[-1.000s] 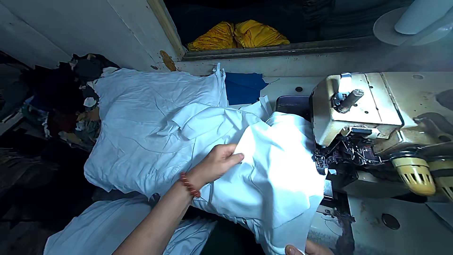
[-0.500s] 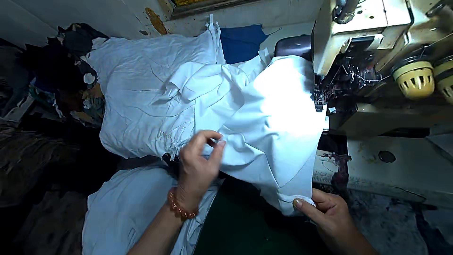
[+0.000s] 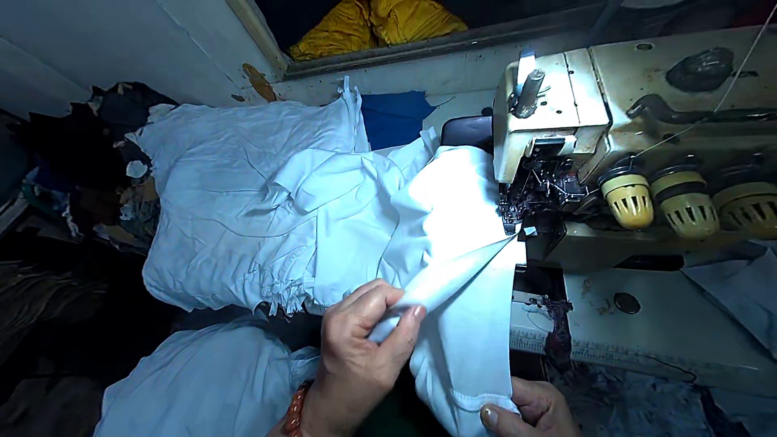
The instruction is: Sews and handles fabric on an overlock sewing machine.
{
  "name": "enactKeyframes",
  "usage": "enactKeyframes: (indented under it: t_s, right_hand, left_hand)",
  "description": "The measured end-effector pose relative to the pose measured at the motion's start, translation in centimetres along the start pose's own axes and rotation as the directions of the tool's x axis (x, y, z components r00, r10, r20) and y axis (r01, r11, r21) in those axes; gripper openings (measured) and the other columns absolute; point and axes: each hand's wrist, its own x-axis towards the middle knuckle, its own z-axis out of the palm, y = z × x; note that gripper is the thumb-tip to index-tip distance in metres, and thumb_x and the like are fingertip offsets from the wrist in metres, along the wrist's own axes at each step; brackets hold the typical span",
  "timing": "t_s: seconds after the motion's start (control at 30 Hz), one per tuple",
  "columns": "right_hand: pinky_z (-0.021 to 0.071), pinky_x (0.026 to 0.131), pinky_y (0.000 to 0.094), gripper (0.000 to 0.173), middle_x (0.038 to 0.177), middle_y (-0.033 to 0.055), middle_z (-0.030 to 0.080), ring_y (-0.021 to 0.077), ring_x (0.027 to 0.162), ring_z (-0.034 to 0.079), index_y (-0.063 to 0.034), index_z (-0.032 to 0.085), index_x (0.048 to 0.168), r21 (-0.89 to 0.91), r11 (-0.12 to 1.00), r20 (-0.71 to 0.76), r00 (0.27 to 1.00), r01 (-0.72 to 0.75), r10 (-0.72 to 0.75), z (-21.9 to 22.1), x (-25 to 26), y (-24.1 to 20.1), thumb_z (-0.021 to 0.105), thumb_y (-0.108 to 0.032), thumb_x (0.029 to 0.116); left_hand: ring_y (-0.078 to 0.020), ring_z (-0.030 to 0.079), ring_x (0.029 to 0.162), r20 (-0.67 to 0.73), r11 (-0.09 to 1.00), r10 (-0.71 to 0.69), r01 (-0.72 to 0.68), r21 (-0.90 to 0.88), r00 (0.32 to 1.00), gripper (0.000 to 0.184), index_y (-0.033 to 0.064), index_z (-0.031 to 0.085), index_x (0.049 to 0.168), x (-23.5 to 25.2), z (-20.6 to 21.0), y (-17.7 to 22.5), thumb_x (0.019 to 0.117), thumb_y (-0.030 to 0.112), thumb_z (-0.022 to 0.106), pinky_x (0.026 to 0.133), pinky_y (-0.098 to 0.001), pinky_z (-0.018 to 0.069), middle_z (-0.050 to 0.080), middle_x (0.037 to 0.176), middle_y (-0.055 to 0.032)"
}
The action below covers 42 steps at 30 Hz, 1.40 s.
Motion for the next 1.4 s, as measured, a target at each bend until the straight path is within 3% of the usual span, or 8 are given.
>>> enactKeyframes:
  t_s: [0.13,0.23,0.43,0.63,0.73,0.8,1.17,1.4]
  right_hand:
    - [0.0564,0.077,0.0175,0.014,0.090,-0.0122,0.075,-0.0070,0.084,0.067,-0.0101,0.076,0.099,-0.023,0.998,0.020,0.998,0.053,-0.052,-1.1,-0.4,0.7,0.064,-0.003,0.0952]
    - [0.0571,0.081,0.0185,0.018,0.097,-0.0149,0.075,-0.0069,0.088,0.067,-0.0149,0.076,0.105,-0.029,0.996,-0.018,0.997,0.081,-0.082,-1.7,-0.5,1.0,0.065,-0.005,0.0950]
    - [0.0605,0.078,0.0215,0.032,0.094,-0.0116,0.078,-0.0016,0.084,0.072,-0.0182,0.076,0.107,0.024,0.998,-0.204,0.978,0.051,-0.045,-1.5,1.9,-1.4,0.064,0.006,0.0888]
    - [0.0627,0.075,0.0244,0.031,0.091,-0.0036,0.078,0.0042,0.081,0.073,-0.0029,0.072,0.108,0.070,0.990,-0.357,0.930,0.124,-0.092,-1.1,6.4,-2.9,0.062,0.013,0.0829]
    - [0.0607,0.068,0.0218,0.023,0.080,-0.0033,0.075,0.0031,0.072,0.071,-0.0069,0.071,0.091,0.091,0.988,-0.427,0.901,0.122,-0.072,-0.3,7.4,-3.2,0.061,0.013,0.0842]
    - [0.0618,0.075,0.0219,0.027,0.087,-0.0020,0.078,0.0040,0.078,0.074,-0.0044,0.070,0.097,0.119,0.986,-0.461,0.886,0.121,-0.053,0.3,7.4,-3.3,0.060,0.016,0.0835]
    - [0.0594,0.079,0.0201,0.029,0.089,-0.0090,0.076,-0.0021,0.083,0.070,-0.0064,0.069,0.100,0.044,0.986,-0.374,0.918,0.159,-0.132,1.1,7.8,-2.8,0.055,0.015,0.0877]
    - [0.0574,0.075,0.0179,0.030,0.081,-0.0095,0.073,-0.0038,0.079,0.068,-0.0089,0.070,0.089,0.019,0.988,-0.426,0.895,0.154,-0.132,1.1,8.5,-2.8,0.051,0.014,0.0874]
  left_hand:
    - [-0.0093,0.065,0.075,0.372,0.981,0.192,-0.193,-0.033,0.908,0.013,0.0035,0.071,0.089,-0.7,0.5,2.5,0.0959,0.011,0.064,0.066,-0.0189,0.0521,0.069,0.079,-0.0066]
    - [-0.0155,0.065,0.065,0.491,0.949,0.244,-0.309,0.054,0.836,0.015,0.0048,0.074,0.089,-1.4,2.6,2.3,0.0966,0.011,0.062,0.054,-0.0257,0.0485,0.069,0.077,-0.0086]
    - [-0.0119,0.057,0.052,0.444,0.822,0.347,-0.496,0.280,0.826,0.015,0.0101,0.072,0.086,1.8,5.5,0.9,0.0937,0.012,0.060,0.041,-0.0247,0.0411,0.062,0.070,-0.0022]
    - [-0.0086,0.056,0.052,0.339,0.803,0.301,-0.428,0.414,0.891,0.016,0.0101,0.075,0.079,6.1,7.0,1.0,0.0913,0.012,0.065,0.040,-0.0231,0.0401,0.059,0.067,0.0010]
    - [-0.0090,0.056,0.053,0.331,0.796,0.289,-0.417,0.438,0.898,0.012,0.0092,0.075,0.081,6.7,7.1,1.0,0.0886,0.011,0.066,0.041,-0.0226,0.0407,0.058,0.069,0.0006]
    - [-0.0093,0.056,0.053,0.318,0.793,0.290,-0.413,0.448,0.903,0.013,0.0094,0.076,0.084,6.8,7.2,0.8,0.0889,0.011,0.065,0.041,-0.0225,0.0411,0.060,0.071,0.0002]
    - [-0.0099,0.051,0.045,0.223,0.747,0.287,-0.363,0.556,0.932,0.024,0.0099,0.063,0.065,7.3,9.6,1.4,0.0881,0.016,0.066,0.037,-0.0234,0.0362,0.050,0.058,0.0006]
    - [-0.0126,0.055,0.045,0.273,0.714,0.282,-0.392,0.581,0.920,0.023,0.0100,0.064,0.067,8.5,10.3,1.7,0.0888,0.018,0.065,0.037,-0.0268,0.0394,0.052,0.058,-0.0001]
